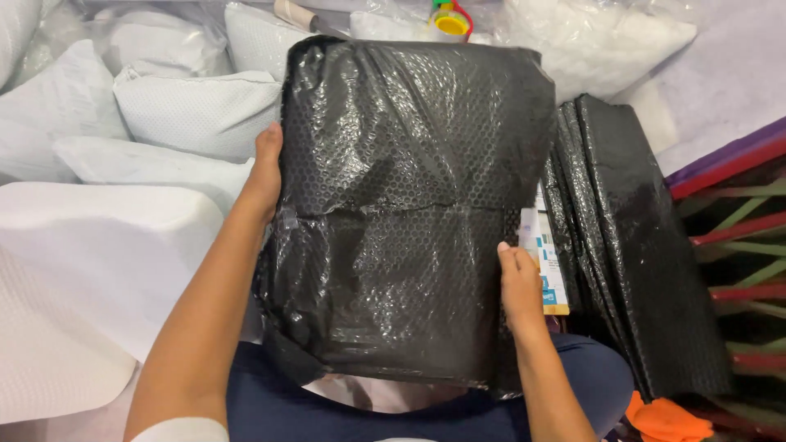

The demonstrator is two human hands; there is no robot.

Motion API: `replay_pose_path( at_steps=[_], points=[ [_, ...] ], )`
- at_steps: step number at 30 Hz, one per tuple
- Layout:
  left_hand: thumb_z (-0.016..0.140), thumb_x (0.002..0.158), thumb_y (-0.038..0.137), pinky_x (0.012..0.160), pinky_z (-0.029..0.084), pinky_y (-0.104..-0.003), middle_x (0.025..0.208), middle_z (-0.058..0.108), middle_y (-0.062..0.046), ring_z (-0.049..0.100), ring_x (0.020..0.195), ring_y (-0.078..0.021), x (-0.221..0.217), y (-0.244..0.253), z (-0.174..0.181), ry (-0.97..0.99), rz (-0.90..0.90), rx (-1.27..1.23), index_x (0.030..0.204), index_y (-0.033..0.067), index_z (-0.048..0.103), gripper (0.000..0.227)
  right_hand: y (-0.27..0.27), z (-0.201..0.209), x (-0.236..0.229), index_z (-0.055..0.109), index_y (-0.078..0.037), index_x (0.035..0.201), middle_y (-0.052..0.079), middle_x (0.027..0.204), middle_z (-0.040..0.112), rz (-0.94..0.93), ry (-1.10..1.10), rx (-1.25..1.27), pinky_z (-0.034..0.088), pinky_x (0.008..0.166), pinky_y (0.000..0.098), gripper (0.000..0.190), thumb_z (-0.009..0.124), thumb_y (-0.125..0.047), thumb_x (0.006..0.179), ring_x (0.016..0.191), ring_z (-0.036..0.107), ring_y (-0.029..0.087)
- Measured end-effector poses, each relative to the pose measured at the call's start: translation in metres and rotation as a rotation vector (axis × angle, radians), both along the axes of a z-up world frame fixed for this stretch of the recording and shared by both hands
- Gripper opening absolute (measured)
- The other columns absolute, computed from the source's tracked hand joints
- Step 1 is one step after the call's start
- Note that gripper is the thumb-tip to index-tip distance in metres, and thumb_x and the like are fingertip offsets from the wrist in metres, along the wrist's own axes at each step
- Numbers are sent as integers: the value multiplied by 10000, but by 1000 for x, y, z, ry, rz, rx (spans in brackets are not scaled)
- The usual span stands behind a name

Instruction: Wrapping a pillow in black bubble wrap and sealing it with tape.

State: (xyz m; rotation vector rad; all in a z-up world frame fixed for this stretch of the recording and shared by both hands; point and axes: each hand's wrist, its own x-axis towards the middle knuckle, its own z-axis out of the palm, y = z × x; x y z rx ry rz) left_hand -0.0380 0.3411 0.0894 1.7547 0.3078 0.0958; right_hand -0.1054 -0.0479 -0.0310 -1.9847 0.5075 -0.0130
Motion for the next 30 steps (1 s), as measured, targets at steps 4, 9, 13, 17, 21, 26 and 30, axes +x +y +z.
replay_pose_path(
  at_steps=[4,9,13,17,21,26,30],
  points=[
    [285,964,800,1231,112,-606,1632,262,-229,209,1502,-451,49,1,-25,27,-73,113,1589,86,249,950,16,-17,-36,670,-43,917,171,701,541,-58,48,66,477,691,422,408,592,-434,1002,700,591,320],
    [213,947,632,1163,279,-428,1467,514,-98,461,1356,-261,92,-5,-30,174,-270,348,1451,79,454,785,35,-24,-63,567,-5,857,96,638,524,8,92,366,487,578,315,326,593,-297,1000,551,499,180],
    [173,959,621,1225,201,-471,1602,377,-81,327,1487,-287,100,-6,-52,268,-366,425,1533,108,352,791,49,-2,-76,631,-19,1059,111,788,636,-5,226,251,448,551,294,277,614,-280,968,634,633,198],
    [232,951,601,1183,248,-490,1608,352,-89,320,1475,-338,85,-6,-44,292,-271,564,1579,182,288,757,36,22,-57,692,-126,1040,74,720,716,233,296,-370,533,671,361,423,540,-508,941,658,687,251],
    [536,969,373,981,444,-458,1373,598,-191,587,1199,-366,29,-1,-32,16,-135,684,1441,56,520,568,15,32,20,692,-92,1064,92,937,744,121,-362,-569,512,680,418,258,608,-319,977,751,675,302],
    [613,928,116,995,425,-434,1237,611,-172,559,1147,-353,-100,-6,-38,-307,167,809,1262,-4,601,356,1,7,178,586,-27,1289,163,1317,593,269,-643,-572,474,948,421,400,657,-240,958,1133,582,339],
    [598,937,68,949,359,-416,1218,375,-216,413,1079,-327,-193,-23,-78,-83,493,715,1274,-88,407,418,3,-10,241,491,-79,1469,90,1498,523,420,-291,-665,371,1032,488,636,536,-480,977,1334,504,299]
  ],
)
